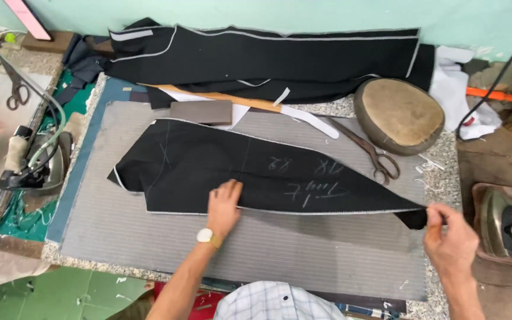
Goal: The person aligns a black fabric piece on a worktable, cuts a white strip from a larger piece, and irons the strip onto the fabric edge using a steam iron. The person repeats the process by cutting another strip and ironing it onto a different section of the fabric.
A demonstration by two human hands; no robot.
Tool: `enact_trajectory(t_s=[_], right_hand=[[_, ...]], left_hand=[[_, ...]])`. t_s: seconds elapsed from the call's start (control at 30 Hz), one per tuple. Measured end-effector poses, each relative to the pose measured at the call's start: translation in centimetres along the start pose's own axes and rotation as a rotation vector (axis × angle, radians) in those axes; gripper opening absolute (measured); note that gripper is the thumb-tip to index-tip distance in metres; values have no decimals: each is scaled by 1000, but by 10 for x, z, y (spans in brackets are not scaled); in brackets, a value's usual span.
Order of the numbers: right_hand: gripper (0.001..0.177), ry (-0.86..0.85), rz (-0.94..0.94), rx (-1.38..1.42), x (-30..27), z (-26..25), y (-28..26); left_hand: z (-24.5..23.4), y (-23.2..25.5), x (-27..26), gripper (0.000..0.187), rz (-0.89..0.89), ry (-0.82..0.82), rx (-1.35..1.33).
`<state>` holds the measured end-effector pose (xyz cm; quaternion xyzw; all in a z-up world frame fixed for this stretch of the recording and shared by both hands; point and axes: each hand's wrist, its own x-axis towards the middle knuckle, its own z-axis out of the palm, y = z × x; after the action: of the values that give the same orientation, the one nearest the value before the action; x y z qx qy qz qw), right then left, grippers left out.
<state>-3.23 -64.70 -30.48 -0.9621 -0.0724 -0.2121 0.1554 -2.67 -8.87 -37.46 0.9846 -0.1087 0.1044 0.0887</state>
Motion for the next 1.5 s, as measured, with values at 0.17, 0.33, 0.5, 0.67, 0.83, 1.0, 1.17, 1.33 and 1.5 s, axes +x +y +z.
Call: enact_trajectory(t_s=[0.17,0.33,0.5,0.67,0.83,1.0,1.17,1.33,1.5], right_hand=[[22,114,16,-30,67,-56,-29],[16,159,0,68,123,-46,-52],[18,239,-24,226,144,-60,-93],[9,324,-44,499,132,-102,-140],[16,368,-129,414,58,-94,-97],[15,-45,83,146,-64,-31,-18],[15,-188,87,334,-109,2,-16],[18,-281,152,313,-148,10,3],[35,-543,384,249,-171,14,23]], left_hand=[[-30,-89,9,62,-262,23,91],[-85,-173,35,51,-433,80,405],[-206,-194,63,43,-412,410,546],[-287,-184,49,57,-86,715,355],[-288,-150,-13,58,62,606,195],[-188,-148,-110,76,-183,102,228],[-115,-154,-163,74,-218,-47,84],[-104,-167,-196,64,-233,-213,62],[-114,-174,-192,56,-368,-432,-32]])
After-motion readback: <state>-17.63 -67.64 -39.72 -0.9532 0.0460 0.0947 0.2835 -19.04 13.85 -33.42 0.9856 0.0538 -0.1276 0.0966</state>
